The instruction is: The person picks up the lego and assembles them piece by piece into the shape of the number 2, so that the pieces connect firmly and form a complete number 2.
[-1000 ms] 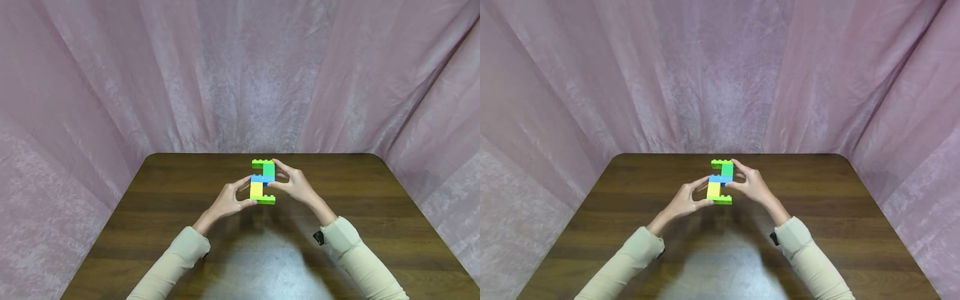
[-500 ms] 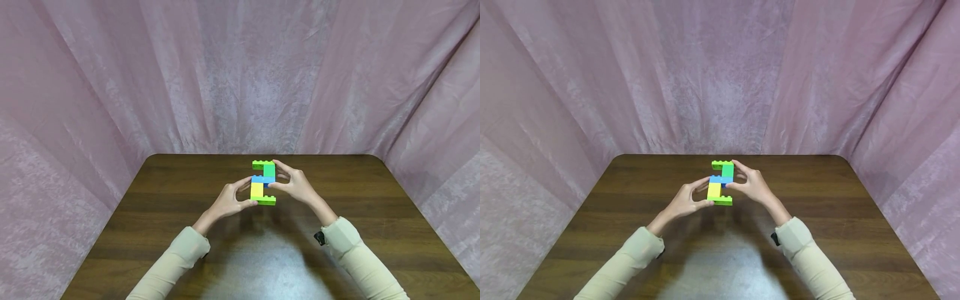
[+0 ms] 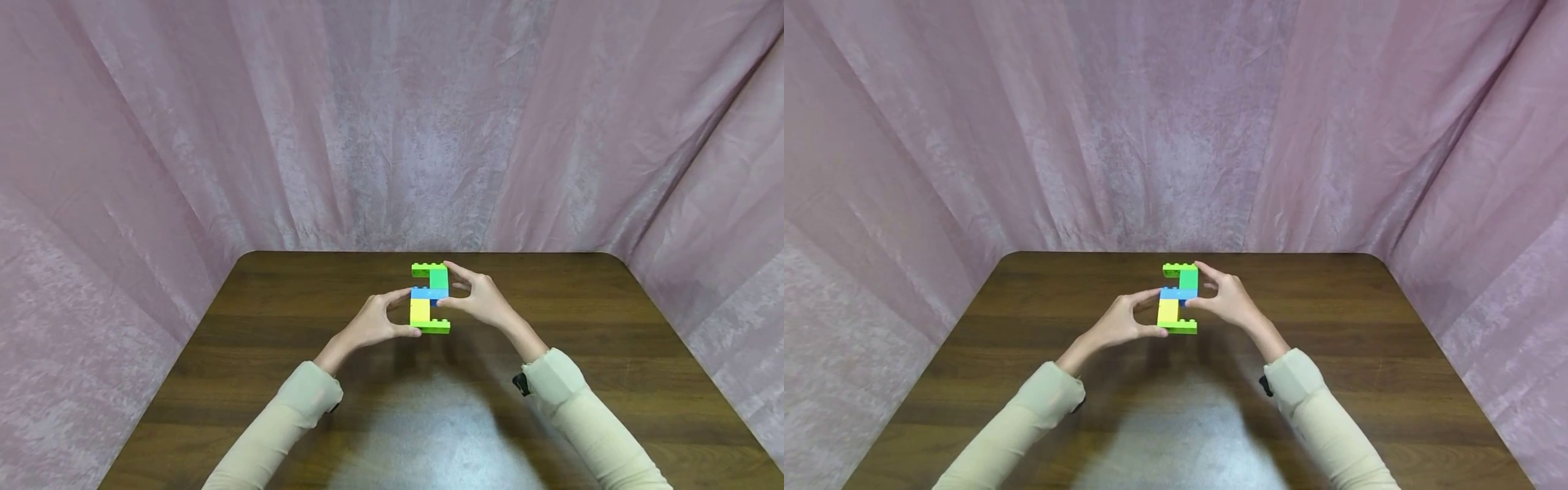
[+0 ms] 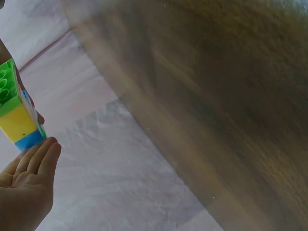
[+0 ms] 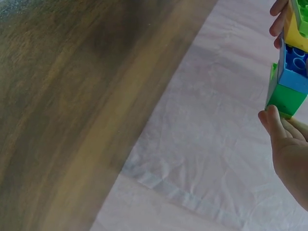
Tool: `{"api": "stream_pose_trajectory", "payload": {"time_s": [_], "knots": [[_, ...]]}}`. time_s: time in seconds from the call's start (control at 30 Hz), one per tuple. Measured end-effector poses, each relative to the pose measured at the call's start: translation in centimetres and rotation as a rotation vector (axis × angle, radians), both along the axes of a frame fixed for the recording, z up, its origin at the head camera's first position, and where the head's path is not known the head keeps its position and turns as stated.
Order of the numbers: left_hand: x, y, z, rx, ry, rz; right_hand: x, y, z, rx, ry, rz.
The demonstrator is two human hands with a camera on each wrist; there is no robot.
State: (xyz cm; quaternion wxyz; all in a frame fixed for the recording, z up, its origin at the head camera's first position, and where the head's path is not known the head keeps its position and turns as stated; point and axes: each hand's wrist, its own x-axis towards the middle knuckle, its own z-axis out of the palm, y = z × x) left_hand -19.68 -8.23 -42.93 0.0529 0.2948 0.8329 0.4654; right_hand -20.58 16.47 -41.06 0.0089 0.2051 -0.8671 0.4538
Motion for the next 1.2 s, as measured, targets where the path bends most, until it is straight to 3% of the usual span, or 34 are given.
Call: {"api": "stream_pose_trajectory", "payload": {"time_s": [0.27, 0.47, 0.63, 0.87, 1.2], "knots": [[-1.0, 0.4, -1.7, -0.143, -0.043, 0.000, -0.7, -0.2, -1.6, 0.126, -0.083, 0.005], [-0.7, 0.7, -3.1, -0.292, -0.077, -0.003, -0.6, -0.5, -3.1, 0.261, -0.143, 0.018], [-0.6, 0.9, -3.5, -0.337, -0.125, -0.008, -0.7, -0.5, -4.1, 0.309, -0.158, 0.022], [-0.8, 1.3, -4.2, -0.446, -0.057, -0.017, -1.0, -0.5, -5.1, 0.349, -0.169, 0.019], [-0.8, 1.6, -5.1, -0.492, -0.028, -0.026, -1.0, -1.0, -6.0, 0.404, -0.183, 0.024]]}}
